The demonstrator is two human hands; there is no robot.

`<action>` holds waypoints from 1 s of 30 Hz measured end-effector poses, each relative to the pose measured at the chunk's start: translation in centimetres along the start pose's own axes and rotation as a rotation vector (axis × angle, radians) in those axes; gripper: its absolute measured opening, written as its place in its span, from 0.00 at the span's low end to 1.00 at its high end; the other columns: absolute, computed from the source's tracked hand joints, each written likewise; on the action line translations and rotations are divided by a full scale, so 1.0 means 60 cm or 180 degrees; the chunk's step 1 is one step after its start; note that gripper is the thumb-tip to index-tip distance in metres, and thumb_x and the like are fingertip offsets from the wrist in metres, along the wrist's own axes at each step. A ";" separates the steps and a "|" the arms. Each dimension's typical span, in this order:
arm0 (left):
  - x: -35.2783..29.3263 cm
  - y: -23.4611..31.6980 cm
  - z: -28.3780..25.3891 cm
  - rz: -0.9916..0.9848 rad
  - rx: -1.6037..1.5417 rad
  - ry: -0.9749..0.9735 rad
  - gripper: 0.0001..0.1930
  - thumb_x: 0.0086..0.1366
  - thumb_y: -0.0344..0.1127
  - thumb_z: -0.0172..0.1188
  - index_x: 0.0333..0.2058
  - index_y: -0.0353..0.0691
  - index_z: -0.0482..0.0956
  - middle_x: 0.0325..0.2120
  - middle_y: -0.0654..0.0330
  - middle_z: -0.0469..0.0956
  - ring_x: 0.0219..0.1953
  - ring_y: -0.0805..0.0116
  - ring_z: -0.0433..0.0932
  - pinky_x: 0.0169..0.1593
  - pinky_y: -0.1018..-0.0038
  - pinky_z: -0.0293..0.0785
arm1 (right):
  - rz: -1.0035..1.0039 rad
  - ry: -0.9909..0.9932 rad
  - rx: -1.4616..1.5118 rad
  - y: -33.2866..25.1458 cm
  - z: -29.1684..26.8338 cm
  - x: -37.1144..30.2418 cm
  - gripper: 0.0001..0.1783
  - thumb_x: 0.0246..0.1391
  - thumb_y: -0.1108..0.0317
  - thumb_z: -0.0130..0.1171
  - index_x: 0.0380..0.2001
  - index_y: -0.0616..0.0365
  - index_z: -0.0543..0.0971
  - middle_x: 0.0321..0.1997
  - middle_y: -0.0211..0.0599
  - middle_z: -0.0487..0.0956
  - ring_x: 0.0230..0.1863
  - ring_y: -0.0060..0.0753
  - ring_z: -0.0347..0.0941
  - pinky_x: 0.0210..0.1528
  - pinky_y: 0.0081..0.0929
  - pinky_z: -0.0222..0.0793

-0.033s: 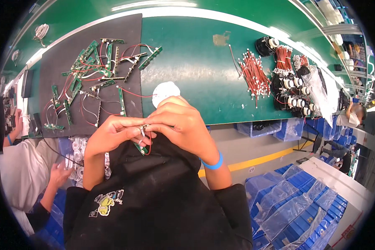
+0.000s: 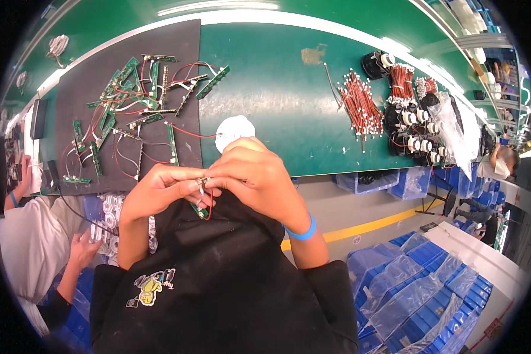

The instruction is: Assembling electronic components by connecting wires to circuit boards and placing them in plastic housings.

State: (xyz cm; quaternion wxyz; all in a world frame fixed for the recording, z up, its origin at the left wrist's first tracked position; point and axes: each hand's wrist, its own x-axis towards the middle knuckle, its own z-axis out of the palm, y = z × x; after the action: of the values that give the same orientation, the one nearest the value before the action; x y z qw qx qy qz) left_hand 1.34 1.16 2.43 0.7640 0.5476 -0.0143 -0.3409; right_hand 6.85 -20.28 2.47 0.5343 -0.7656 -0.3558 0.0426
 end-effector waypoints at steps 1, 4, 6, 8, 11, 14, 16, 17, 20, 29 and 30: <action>0.000 0.000 -0.002 -0.0052 0.0101 -0.0019 0.18 0.69 0.34 0.48 0.52 0.27 0.71 0.38 0.50 0.79 0.38 0.65 0.81 0.42 0.72 0.79 | -0.0015 0.0017 -0.0008 0.000 0.002 -0.002 0.09 0.35 0.75 0.70 0.25 0.57 0.83 0.26 0.32 0.81 0.33 0.34 0.75 0.39 0.29 0.70; -0.004 -0.003 0.006 -0.0008 -0.0076 0.0338 0.18 0.71 0.36 0.47 0.52 0.31 0.72 0.35 0.54 0.80 0.32 0.70 0.81 0.36 0.78 0.78 | -0.0109 0.0402 -0.0487 -0.030 0.010 0.007 0.08 0.36 0.75 0.69 0.25 0.58 0.83 0.26 0.33 0.81 0.33 0.34 0.76 0.38 0.30 0.70; -0.010 0.027 0.013 -0.0130 -0.0198 0.0394 0.18 0.71 0.37 0.46 0.53 0.32 0.72 0.33 0.55 0.80 0.28 0.70 0.81 0.32 0.79 0.77 | -0.0196 0.0770 -0.0969 -0.046 0.013 -0.010 0.07 0.37 0.75 0.68 0.25 0.59 0.82 0.26 0.33 0.80 0.33 0.35 0.76 0.37 0.30 0.70; -0.019 0.037 0.020 -0.0117 -0.0344 0.0596 0.18 0.72 0.39 0.42 0.54 0.33 0.68 0.26 0.56 0.78 0.19 0.71 0.78 0.23 0.82 0.73 | -0.0340 0.1222 -0.0713 -0.051 0.008 -0.066 0.04 0.42 0.76 0.63 0.26 0.62 0.82 0.33 0.38 0.81 0.31 0.35 0.76 0.34 0.29 0.72; -0.018 0.045 0.009 -0.0076 -0.0583 0.0482 0.18 0.72 0.39 0.42 0.54 0.35 0.65 0.25 0.56 0.77 0.19 0.70 0.78 0.20 0.81 0.73 | -0.0117 0.0693 -0.0958 -0.009 0.070 -0.094 0.08 0.45 0.74 0.62 0.31 0.64 0.79 0.47 0.39 0.78 0.28 0.36 0.77 0.26 0.28 0.72; -0.016 0.062 0.026 -0.0069 -0.0546 0.0511 0.18 0.72 0.40 0.41 0.54 0.36 0.64 0.25 0.55 0.76 0.18 0.69 0.78 0.20 0.80 0.74 | 0.1007 -0.0324 -0.1256 -0.017 0.118 -0.043 0.18 0.49 0.70 0.56 0.44 0.66 0.74 0.57 0.47 0.72 0.37 0.40 0.78 0.27 0.23 0.72; -0.010 0.064 0.032 0.0006 -0.0394 0.0580 0.19 0.71 0.39 0.42 0.56 0.35 0.63 0.28 0.53 0.75 0.18 0.68 0.78 0.21 0.78 0.76 | 0.0550 0.0322 -0.0978 -0.010 0.135 0.008 0.19 0.48 0.69 0.56 0.44 0.66 0.73 0.56 0.48 0.72 0.39 0.41 0.77 0.29 0.24 0.73; -0.010 0.064 0.032 -0.0023 -0.0359 0.0555 0.19 0.71 0.39 0.42 0.56 0.35 0.63 0.28 0.53 0.75 0.18 0.68 0.78 0.21 0.78 0.76 | 0.0025 0.0883 -0.0689 -0.006 0.140 0.028 0.21 0.47 0.68 0.56 0.45 0.66 0.72 0.55 0.50 0.72 0.41 0.42 0.77 0.31 0.25 0.74; 0.000 0.061 0.031 0.0130 -0.0494 0.0922 0.25 0.70 0.43 0.42 0.56 0.25 0.60 0.32 0.44 0.75 0.14 0.61 0.76 0.16 0.73 0.76 | -0.0401 0.0957 -0.0589 0.024 0.157 0.036 0.20 0.43 0.66 0.57 0.41 0.63 0.73 0.49 0.47 0.75 0.42 0.43 0.75 0.36 0.29 0.74; 0.021 0.028 -0.013 0.0416 -0.2252 0.0681 0.24 0.71 0.39 0.38 0.60 0.29 0.55 0.51 0.38 0.69 0.18 0.65 0.75 0.14 0.73 0.75 | -0.0262 0.0497 -0.0760 0.037 0.096 -0.044 0.14 0.42 0.78 0.60 0.37 0.62 0.77 0.35 0.38 0.78 0.35 0.39 0.76 0.35 0.31 0.74; 0.026 0.020 -0.014 0.0385 -0.2328 0.0667 0.23 0.71 0.39 0.38 0.60 0.30 0.55 0.53 0.38 0.68 0.20 0.67 0.74 0.15 0.74 0.75 | -0.0294 0.0495 -0.0841 0.035 0.086 -0.047 0.15 0.40 0.80 0.60 0.36 0.64 0.77 0.34 0.39 0.78 0.34 0.39 0.76 0.35 0.31 0.74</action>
State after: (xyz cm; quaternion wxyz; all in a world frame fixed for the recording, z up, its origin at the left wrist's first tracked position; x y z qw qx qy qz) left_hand 3.43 1.20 2.56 0.9249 0.2689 0.1542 -0.2200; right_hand 3.49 -18.28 -2.39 0.4563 -0.8130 -0.3507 -0.0886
